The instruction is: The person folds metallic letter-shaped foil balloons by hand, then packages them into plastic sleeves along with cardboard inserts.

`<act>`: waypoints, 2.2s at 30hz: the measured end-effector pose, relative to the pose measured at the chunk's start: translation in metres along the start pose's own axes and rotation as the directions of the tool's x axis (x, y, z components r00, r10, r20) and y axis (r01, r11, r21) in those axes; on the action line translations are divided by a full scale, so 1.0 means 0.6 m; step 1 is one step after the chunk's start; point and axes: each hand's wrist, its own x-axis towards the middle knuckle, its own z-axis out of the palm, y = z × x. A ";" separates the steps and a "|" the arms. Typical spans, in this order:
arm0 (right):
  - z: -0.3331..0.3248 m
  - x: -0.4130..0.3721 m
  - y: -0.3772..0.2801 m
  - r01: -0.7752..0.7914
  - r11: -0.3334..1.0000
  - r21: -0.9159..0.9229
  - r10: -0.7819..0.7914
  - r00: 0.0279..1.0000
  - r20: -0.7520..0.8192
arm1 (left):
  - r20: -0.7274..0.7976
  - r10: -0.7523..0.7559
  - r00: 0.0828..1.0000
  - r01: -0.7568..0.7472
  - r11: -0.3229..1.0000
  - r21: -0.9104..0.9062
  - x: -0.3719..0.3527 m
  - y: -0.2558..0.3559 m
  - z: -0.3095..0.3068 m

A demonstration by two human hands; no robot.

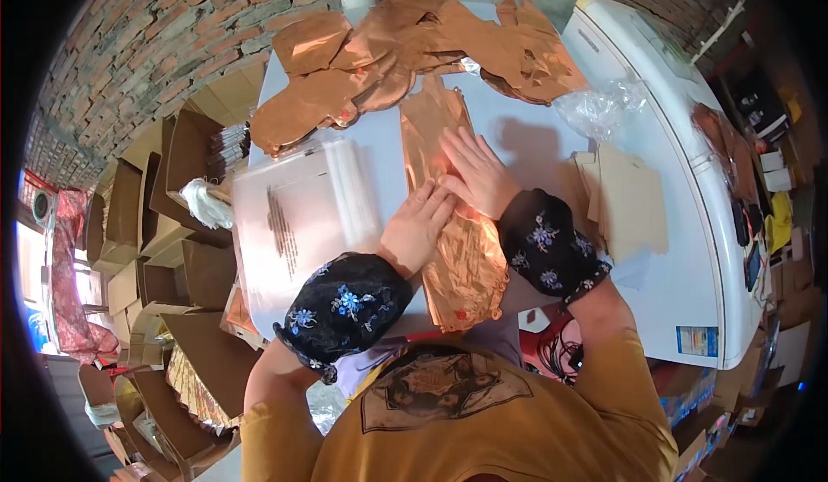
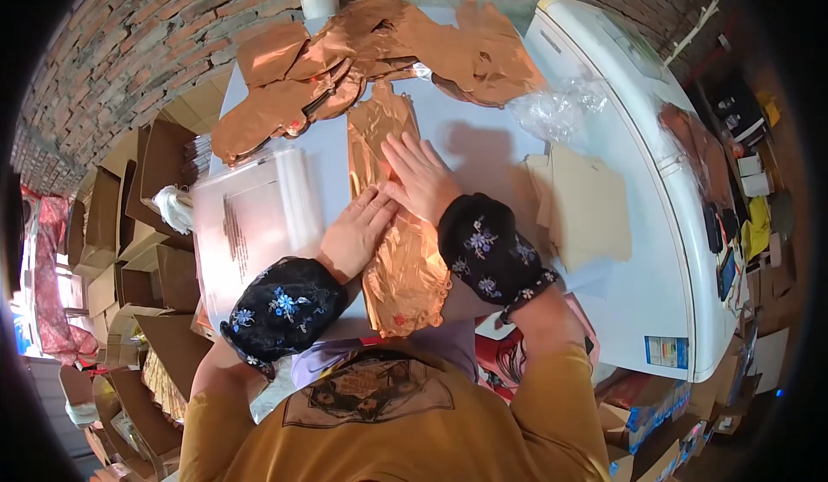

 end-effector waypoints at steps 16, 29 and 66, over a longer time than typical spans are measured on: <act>0.034 0.007 0.026 -0.108 0.993 0.042 0.106 0.994 0.041 | -0.028 -0.049 0.998 0.046 0.993 -0.110 0.001 0.008 -0.004; 0.049 0.064 0.063 -0.292 0.956 -0.042 0.294 0.942 0.163 | 0.002 -0.025 1.000 0.025 0.999 -0.023 0.000 0.011 -0.013; 0.075 0.125 0.018 -0.029 0.988 -0.150 0.044 0.995 0.095 | 0.018 -0.034 0.999 0.033 0.999 0.016 -0.005 0.021 -0.009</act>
